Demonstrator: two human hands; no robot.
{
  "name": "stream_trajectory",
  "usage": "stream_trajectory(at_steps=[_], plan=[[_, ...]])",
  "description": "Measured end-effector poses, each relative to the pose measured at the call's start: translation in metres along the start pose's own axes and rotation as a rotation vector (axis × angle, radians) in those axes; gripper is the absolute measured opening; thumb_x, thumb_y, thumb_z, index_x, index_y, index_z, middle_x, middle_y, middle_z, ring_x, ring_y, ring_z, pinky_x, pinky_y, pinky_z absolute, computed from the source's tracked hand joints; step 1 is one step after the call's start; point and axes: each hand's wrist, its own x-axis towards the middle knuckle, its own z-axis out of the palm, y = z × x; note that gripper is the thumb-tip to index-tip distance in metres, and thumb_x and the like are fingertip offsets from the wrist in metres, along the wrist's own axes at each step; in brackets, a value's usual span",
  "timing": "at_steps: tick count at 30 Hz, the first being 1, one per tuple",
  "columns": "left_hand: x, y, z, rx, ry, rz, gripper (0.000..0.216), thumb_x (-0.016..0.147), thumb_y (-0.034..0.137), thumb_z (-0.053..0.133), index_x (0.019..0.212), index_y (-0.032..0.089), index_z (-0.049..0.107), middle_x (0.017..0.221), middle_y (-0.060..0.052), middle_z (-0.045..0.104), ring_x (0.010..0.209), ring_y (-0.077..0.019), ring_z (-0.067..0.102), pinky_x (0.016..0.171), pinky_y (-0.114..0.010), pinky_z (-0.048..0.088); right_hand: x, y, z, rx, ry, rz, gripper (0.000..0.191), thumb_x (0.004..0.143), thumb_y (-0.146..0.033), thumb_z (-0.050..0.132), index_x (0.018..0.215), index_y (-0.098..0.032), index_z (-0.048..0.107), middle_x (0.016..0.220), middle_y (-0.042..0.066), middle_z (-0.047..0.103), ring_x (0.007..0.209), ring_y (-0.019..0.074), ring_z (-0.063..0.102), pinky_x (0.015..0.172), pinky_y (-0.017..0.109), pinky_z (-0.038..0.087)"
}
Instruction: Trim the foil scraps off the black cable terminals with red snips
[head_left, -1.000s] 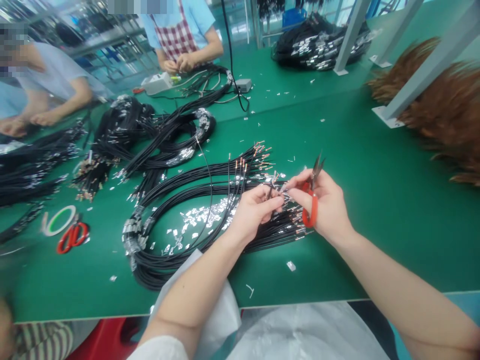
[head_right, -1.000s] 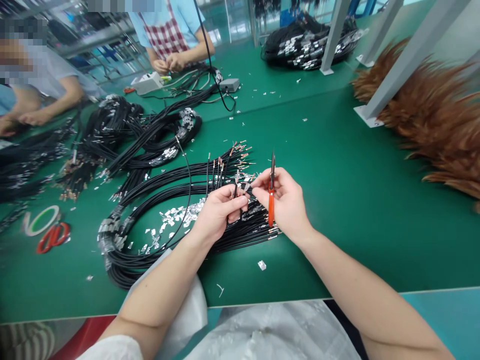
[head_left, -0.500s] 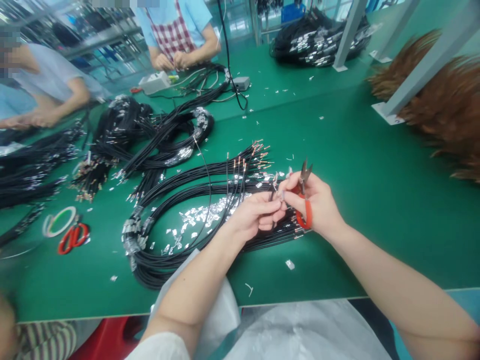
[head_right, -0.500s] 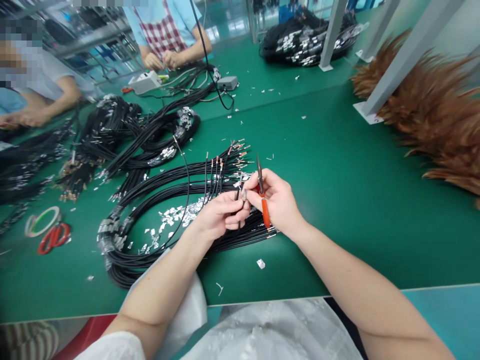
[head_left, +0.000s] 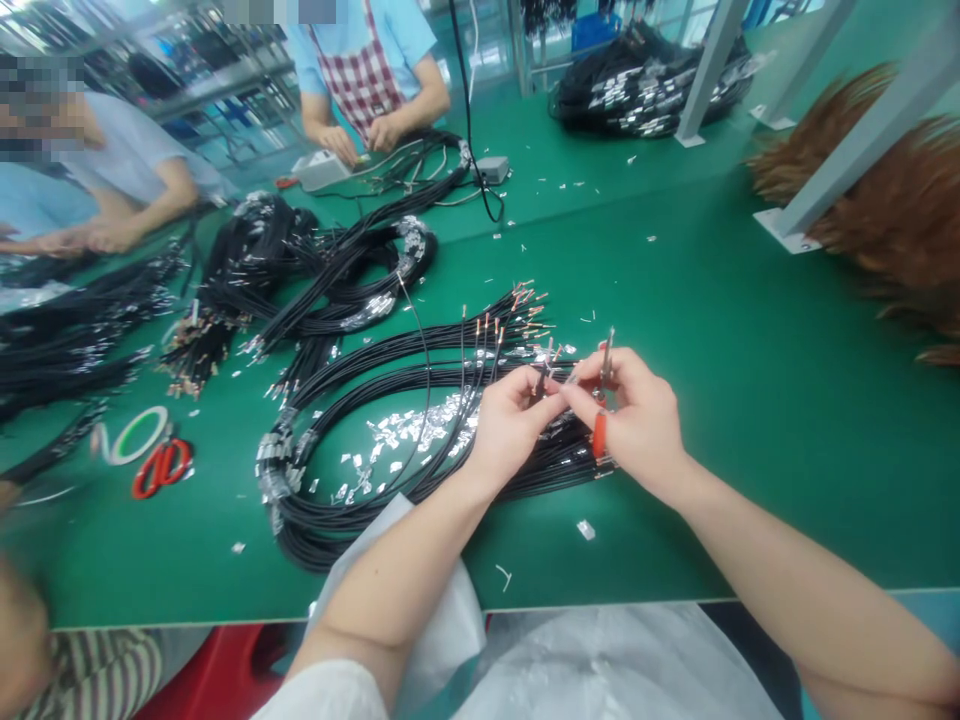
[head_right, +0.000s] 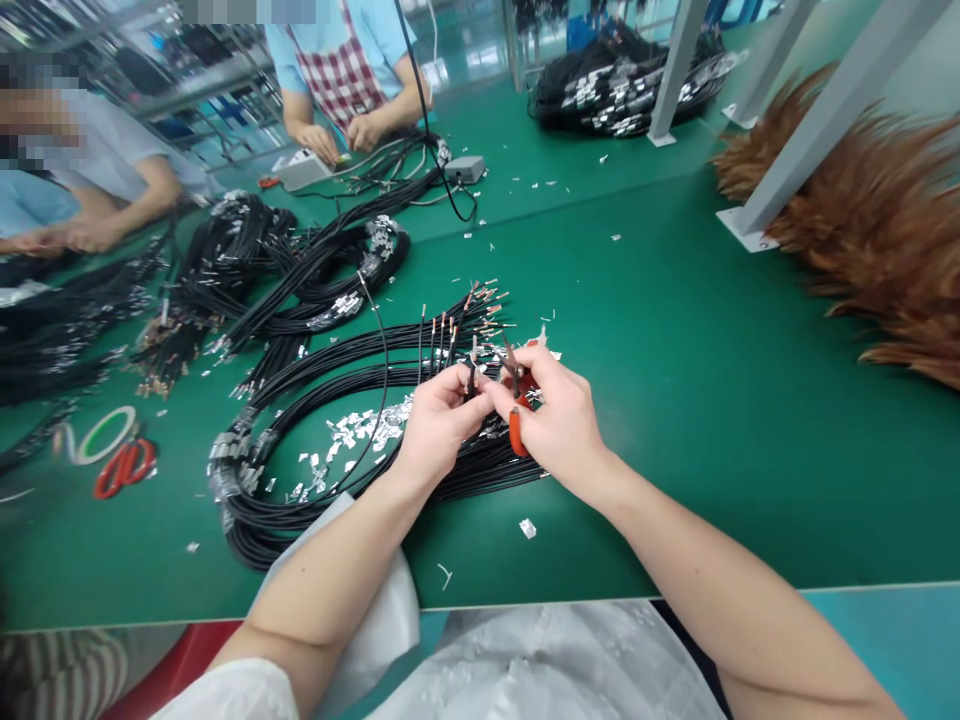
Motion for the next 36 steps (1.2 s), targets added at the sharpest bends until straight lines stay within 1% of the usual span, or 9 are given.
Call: stream_trajectory(at_steps=[4,8,10,13,16,19,23,28,36], plan=[[0.001,0.005,-0.002,0.009,-0.040,-0.047,0.023,0.064,0.029,0.074,0.068,0.015,0.057,0.058,0.005,0.055,0.040,-0.0005,0.031,0.039,-0.018,0.021,0.003,0.003,-0.001,0.123,-0.010,0.045,0.013,0.073,-0.010,0.058,0.075,-0.021,0.052,0.073,-0.003,0.056,0.067,0.0108,0.055,0.065,0.026,0.046],[0.001,0.014,-0.003,-0.107,-0.211,-0.197,0.028,0.063,0.036,0.073,0.070,0.014,0.056,0.057,0.001,0.059,0.035,-0.0008,0.029,0.035,-0.018,0.016,0.008,0.010,-0.004,0.204,-0.014,0.094,0.014,0.072,-0.010,0.060,0.074,-0.021,0.051,0.070,-0.003,0.056,0.066,0.0106,0.056,0.064,0.026,0.046],[0.000,0.016,-0.004,-0.142,-0.272,-0.221,0.030,0.064,0.038,0.072,0.071,0.013,0.057,0.057,0.000,0.060,0.034,-0.0008,0.028,0.034,-0.018,0.014,0.010,0.013,-0.004,0.209,-0.010,0.127,0.014,0.072,-0.012,0.061,0.073,-0.020,0.050,0.068,-0.004,0.055,0.062,0.0102,0.054,0.062,0.026,0.045],[0.001,0.014,-0.006,-0.117,-0.182,-0.114,0.026,0.067,0.036,0.071,0.073,0.014,0.058,0.065,0.001,0.059,0.037,-0.0004,0.028,0.035,-0.018,0.016,0.010,0.015,-0.003,0.244,-0.071,0.198,0.016,0.072,-0.017,0.065,0.073,-0.021,0.049,0.064,-0.005,0.053,0.055,0.0093,0.050,0.056,0.025,0.043],[0.002,0.010,-0.008,-0.037,-0.053,0.053,0.018,0.070,0.032,0.070,0.074,0.017,0.061,0.077,0.001,0.056,0.044,-0.0008,0.033,0.039,-0.018,0.023,0.007,0.011,0.000,0.337,-0.185,0.207,0.019,0.071,-0.020,0.067,0.076,-0.021,0.049,0.070,-0.004,0.056,0.062,0.0106,0.054,0.061,0.026,0.046],[0.000,0.011,-0.008,0.033,-0.029,0.130,0.015,0.070,0.030,0.070,0.076,0.018,0.064,0.083,0.001,0.056,0.051,-0.0028,0.040,0.044,-0.019,0.030,0.005,0.008,0.004,0.404,-0.235,0.195,0.022,0.070,-0.022,0.069,0.079,-0.021,0.049,0.073,-0.004,0.054,0.067,0.0107,0.054,0.064,0.026,0.046],[-0.005,0.017,-0.007,0.060,-0.006,0.132,0.020,0.070,0.031,0.071,0.084,0.019,0.063,0.082,-0.001,0.061,0.059,-0.0072,0.049,0.051,-0.020,0.036,0.002,0.005,0.005,0.384,-0.273,0.203,0.025,0.069,-0.019,0.069,0.076,-0.021,0.045,0.067,-0.006,0.050,0.061,0.0091,0.051,0.060,0.023,0.043],[-0.007,0.021,-0.007,0.096,0.077,0.159,0.013,0.072,0.029,0.067,0.073,0.017,0.062,0.073,-0.001,0.062,0.062,-0.0100,0.053,0.053,-0.021,0.039,-0.003,0.003,0.005,0.200,-0.261,0.165,0.021,0.071,-0.016,0.063,0.073,-0.021,0.043,0.066,-0.005,0.052,0.060,0.0099,0.051,0.059,0.025,0.041],[-0.005,0.018,-0.004,0.129,-0.010,0.147,0.013,0.078,0.024,0.057,0.068,0.017,0.053,0.078,-0.001,0.059,0.068,-0.0100,0.052,0.057,-0.021,0.038,-0.003,0.007,0.004,0.158,-0.206,0.152,0.019,0.071,-0.017,0.063,0.075,-0.021,0.045,0.067,-0.004,0.055,0.060,0.0110,0.053,0.061,0.026,0.043]])
